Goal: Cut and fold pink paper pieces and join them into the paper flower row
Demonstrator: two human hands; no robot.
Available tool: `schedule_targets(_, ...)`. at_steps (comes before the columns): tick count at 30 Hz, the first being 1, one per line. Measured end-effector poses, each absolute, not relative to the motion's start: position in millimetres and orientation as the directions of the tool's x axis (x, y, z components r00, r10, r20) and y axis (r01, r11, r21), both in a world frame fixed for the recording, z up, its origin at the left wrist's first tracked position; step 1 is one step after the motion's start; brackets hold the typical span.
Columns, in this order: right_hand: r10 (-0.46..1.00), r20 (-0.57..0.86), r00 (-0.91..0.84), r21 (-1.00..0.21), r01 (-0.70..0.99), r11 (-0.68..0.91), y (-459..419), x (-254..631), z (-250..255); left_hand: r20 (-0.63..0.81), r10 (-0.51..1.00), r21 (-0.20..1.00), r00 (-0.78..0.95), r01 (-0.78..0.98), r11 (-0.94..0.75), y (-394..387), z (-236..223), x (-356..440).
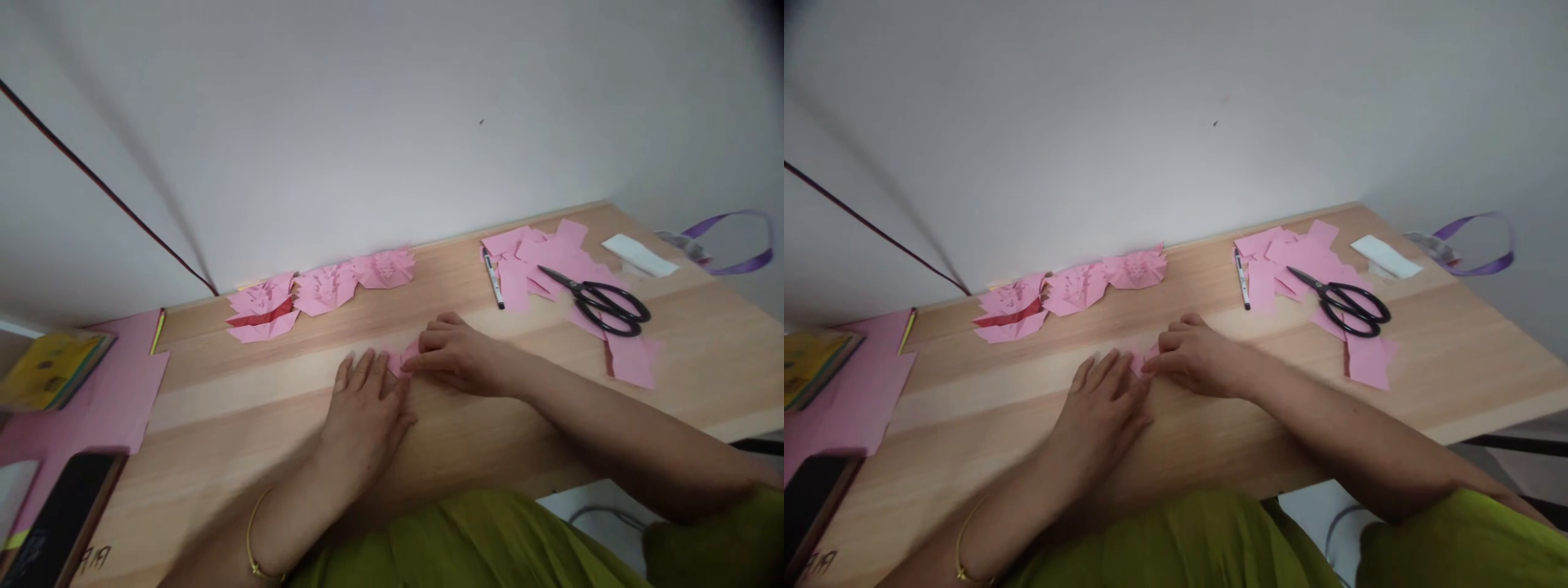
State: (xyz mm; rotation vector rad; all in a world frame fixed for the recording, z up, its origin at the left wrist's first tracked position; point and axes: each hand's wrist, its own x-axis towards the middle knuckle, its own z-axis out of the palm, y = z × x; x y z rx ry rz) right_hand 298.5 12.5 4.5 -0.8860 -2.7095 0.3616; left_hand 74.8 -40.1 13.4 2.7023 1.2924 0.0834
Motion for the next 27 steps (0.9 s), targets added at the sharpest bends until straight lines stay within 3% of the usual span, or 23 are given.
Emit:
schedule_targets(8, 0.752, 0.222, -0.62, -0.247, 0.711, 0.659, 28.8, 313.1, -4.7, -0.019, 0.78, 0.163, 0.625, 0.772, -0.615, -39.7, 14.1, 74.4)
schedule_targets(14, 0.61, 0.182, -0.771, -0.302, 0.547, 0.781, 12.6, 295.0, 0.0, -0.013, 0.777, 0.154, 0.629, 0.769, -0.62, -40.3, 13.7, 74.3)
schedule_targets(20, 0.73, 0.21, -0.65, -0.235, 0.691, 0.683, 28.7, 303.5, -9.0, -0.036, 0.783, 0.153, 0.621, 0.778, -0.609, -39.5, 12.9, 74.6)
schedule_targets(23, 0.729, 0.231, -0.645, -0.282, 0.672, 0.684, 26.1, 306.5, -5.2, -0.037, 0.782, 0.156, 0.622, 0.777, -0.61, -39.9, 13.8, 74.7)
schedule_targets(27, 0.605, 0.144, -0.783, -0.377, 0.522, 0.765, 13.6, 301.7, 2.4, -0.027, 0.778, 0.159, 0.628, 0.771, -0.616, -40.2, 15.1, 74.4)
